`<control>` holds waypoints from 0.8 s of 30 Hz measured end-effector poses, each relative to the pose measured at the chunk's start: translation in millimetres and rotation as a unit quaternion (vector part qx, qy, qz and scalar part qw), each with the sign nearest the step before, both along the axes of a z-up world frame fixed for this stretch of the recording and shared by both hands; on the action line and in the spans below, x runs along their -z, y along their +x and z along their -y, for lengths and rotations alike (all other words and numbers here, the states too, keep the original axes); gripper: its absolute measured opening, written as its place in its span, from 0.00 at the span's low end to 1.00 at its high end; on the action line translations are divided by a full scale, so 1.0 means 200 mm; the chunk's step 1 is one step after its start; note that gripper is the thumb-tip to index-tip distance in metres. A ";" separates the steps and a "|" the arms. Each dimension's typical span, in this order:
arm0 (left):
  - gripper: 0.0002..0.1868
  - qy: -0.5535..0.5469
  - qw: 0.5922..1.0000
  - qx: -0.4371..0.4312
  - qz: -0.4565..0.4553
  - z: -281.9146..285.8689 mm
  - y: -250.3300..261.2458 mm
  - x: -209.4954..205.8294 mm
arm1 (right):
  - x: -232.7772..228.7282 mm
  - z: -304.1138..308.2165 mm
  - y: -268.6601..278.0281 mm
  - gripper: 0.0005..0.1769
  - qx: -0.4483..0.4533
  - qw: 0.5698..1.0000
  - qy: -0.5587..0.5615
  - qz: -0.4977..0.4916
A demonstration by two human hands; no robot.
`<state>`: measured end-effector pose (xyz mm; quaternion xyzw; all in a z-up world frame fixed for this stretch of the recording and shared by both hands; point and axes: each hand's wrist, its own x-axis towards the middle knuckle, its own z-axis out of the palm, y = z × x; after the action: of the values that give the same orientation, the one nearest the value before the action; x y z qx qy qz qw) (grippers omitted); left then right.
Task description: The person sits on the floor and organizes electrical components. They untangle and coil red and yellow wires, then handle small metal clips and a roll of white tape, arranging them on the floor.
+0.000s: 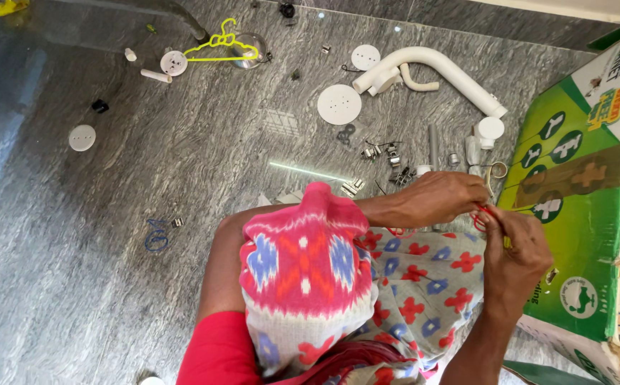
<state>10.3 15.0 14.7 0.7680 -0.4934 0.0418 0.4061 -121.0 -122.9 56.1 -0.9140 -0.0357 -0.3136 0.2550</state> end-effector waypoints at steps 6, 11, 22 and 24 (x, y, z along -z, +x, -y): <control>0.10 -0.115 0.988 0.012 -0.098 0.01 -0.02 0.01 | 0.13 0.01 0.04 0.03 -0.044 0.955 0.289 0.046; 0.16 -0.140 0.980 0.029 -0.142 0.07 -0.06 0.02 | 0.25 0.01 0.11 0.04 -0.033 0.864 0.485 0.131; 0.17 -0.148 0.978 0.013 -0.146 0.12 -0.03 0.15 | 0.26 -0.04 0.12 0.14 -0.088 0.886 0.452 0.063; 0.17 -0.168 0.969 0.010 -0.182 0.10 -0.01 0.15 | 0.25 -0.03 0.13 0.25 -0.144 0.873 0.464 0.044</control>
<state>8.6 -4.9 -15.5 0.6788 -0.4046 -0.0205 0.6125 -95.0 -117.6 5.6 -0.6608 -0.0284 -0.2934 0.6902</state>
